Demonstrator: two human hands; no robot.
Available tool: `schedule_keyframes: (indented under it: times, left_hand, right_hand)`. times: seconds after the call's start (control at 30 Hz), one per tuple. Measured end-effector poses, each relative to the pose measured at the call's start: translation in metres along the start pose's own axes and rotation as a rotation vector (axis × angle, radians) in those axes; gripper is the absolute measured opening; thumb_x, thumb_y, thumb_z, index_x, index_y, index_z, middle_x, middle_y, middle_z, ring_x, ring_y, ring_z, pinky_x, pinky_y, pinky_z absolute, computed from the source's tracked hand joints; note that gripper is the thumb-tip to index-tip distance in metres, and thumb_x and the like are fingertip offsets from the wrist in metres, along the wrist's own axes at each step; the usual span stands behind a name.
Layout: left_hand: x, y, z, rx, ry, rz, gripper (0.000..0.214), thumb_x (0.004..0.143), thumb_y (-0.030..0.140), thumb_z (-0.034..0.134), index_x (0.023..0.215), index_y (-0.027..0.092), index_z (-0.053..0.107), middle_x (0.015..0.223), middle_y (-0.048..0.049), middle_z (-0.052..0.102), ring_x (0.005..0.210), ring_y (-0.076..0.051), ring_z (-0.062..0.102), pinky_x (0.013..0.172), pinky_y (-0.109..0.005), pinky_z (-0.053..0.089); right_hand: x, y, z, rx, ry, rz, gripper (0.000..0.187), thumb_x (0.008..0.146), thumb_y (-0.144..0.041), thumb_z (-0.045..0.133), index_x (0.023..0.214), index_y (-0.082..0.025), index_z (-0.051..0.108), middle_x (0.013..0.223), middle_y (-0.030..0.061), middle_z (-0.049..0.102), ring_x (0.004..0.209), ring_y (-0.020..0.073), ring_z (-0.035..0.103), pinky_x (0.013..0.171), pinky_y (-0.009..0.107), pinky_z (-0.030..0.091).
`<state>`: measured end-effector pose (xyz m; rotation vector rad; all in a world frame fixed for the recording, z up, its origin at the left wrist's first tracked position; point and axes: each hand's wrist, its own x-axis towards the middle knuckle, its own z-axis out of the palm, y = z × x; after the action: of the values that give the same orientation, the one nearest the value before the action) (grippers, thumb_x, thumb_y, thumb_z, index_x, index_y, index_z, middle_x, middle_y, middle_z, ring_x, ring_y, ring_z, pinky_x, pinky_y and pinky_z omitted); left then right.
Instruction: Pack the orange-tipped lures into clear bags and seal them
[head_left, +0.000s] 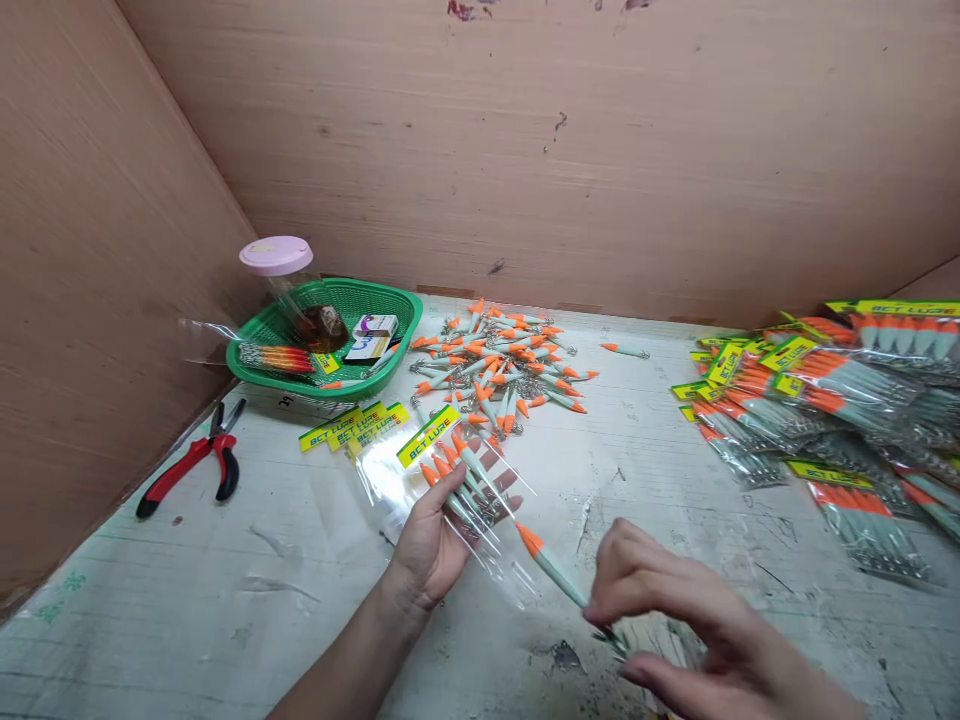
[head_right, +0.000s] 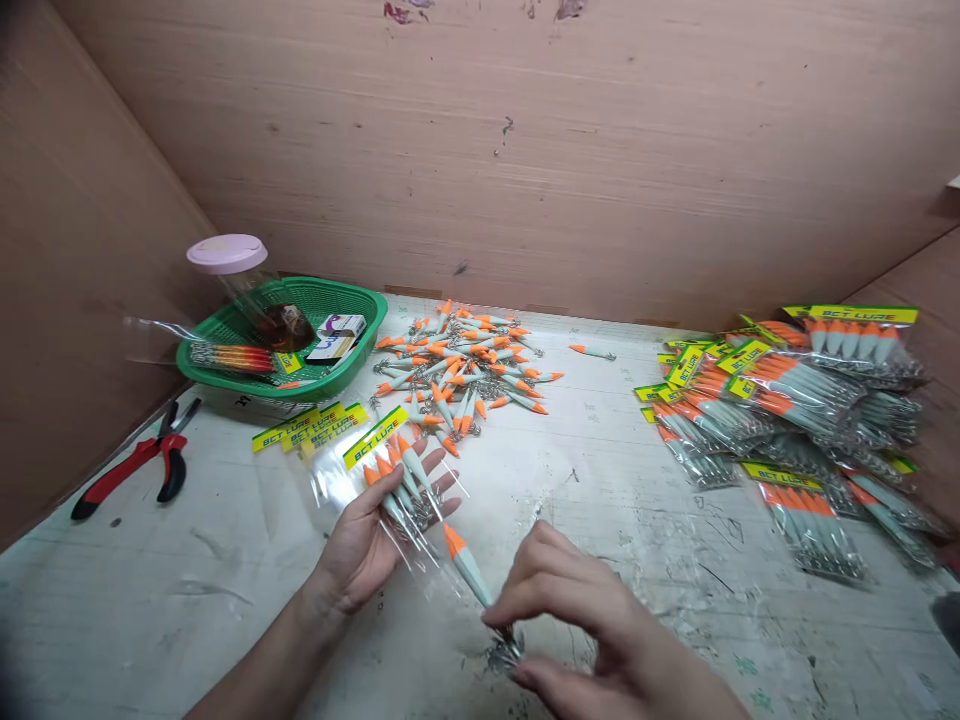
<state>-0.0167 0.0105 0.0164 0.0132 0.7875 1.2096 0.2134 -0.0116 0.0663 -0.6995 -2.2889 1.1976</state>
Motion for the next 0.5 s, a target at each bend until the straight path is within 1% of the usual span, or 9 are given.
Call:
schedule_keyframes:
  times: [0.03,0.07,0.17,0.23,0.33,0.37,0.43,0.5]
  left_hand:
    - [-0.001,-0.001,0.0,0.011,-0.009,-0.012,0.048,0.083,0.021,0.057,0.131,0.019,0.047,0.125,-0.0129,0.06,0.108,-0.03,0.06,0.093,-0.05,0.049]
    - [-0.001,-0.001,0.0,0.018,-0.015,-0.023,0.048,0.084,0.022,0.057,0.13,0.019,0.048,0.125,-0.0129,0.06,0.108,-0.03,0.06,0.093,-0.049,0.049]
    - [-0.002,-0.003,0.0,0.03,-0.021,-0.042,0.047,0.083,0.02,0.057,0.129,0.019,0.049,0.124,-0.0132,0.06,0.103,-0.028,0.063,0.092,-0.047,0.05]
    - [-0.001,-0.003,0.0,0.034,-0.014,-0.044,0.046,0.083,0.019,0.056,0.129,0.019,0.05,0.124,-0.0131,0.061,0.099,-0.027,0.065,0.09,-0.048,0.051]
    - [0.0,-0.003,-0.001,0.029,-0.006,-0.035,0.048,0.083,0.019,0.056,0.131,0.019,0.048,0.124,-0.0137,0.061,0.097,-0.027,0.066,0.088,-0.048,0.052]
    - [0.001,-0.003,-0.001,0.025,-0.01,-0.03,0.049,0.083,0.019,0.056,0.131,0.019,0.047,0.124,-0.0138,0.06,0.098,-0.027,0.065,0.088,-0.048,0.052]
    - [0.001,-0.002,-0.002,0.022,-0.013,-0.026,0.051,0.083,0.019,0.057,0.133,0.019,0.045,0.124,-0.0139,0.06,0.099,-0.028,0.065,0.088,-0.049,0.052]
    - [0.001,-0.002,-0.001,0.029,-0.013,-0.037,0.051,0.083,0.019,0.056,0.133,0.019,0.045,0.124,-0.0139,0.06,0.1,-0.028,0.065,0.089,-0.049,0.051]
  right_hand:
    - [0.005,-0.003,0.003,-0.13,-0.014,0.014,0.022,0.086,-0.016,0.053,0.107,-0.022,0.057,0.086,0.0062,0.061,0.082,0.0181,0.056,0.071,0.032,0.048]
    - [0.01,-0.005,0.006,-0.25,0.005,0.014,0.024,0.086,-0.013,0.052,0.107,-0.022,0.057,0.087,0.0065,0.061,0.082,0.018,0.055,0.071,0.032,0.048]
    - [0.018,-0.001,0.019,-0.489,0.161,-0.025,0.028,0.085,-0.011,0.051,0.112,-0.019,0.055,0.084,0.007,0.063,0.079,0.0183,0.055,0.065,0.03,0.049]
    - [0.02,0.005,0.024,-0.578,0.234,-0.067,0.026,0.086,-0.013,0.051,0.112,-0.017,0.055,0.085,0.0079,0.065,0.078,0.0189,0.055,0.063,0.03,0.05]
    - [0.02,0.01,0.027,-0.713,0.28,-0.124,0.018,0.086,-0.012,0.052,0.101,-0.018,0.06,0.095,0.0106,0.066,0.085,0.0208,0.056,0.069,0.034,0.05]
    - [0.019,0.01,0.027,-0.745,0.29,-0.134,0.018,0.085,-0.011,0.053,0.099,-0.018,0.06,0.095,0.011,0.066,0.086,0.0212,0.056,0.07,0.035,0.05]
    - [0.018,0.011,0.027,-0.763,0.299,-0.141,0.02,0.083,-0.008,0.054,0.1,-0.017,0.06,0.088,0.01,0.064,0.083,0.0207,0.056,0.069,0.035,0.049]
    - [0.017,0.011,0.025,-0.729,0.282,-0.155,0.023,0.082,-0.006,0.055,0.102,-0.016,0.058,0.081,0.0077,0.062,0.078,0.0189,0.054,0.067,0.033,0.048]
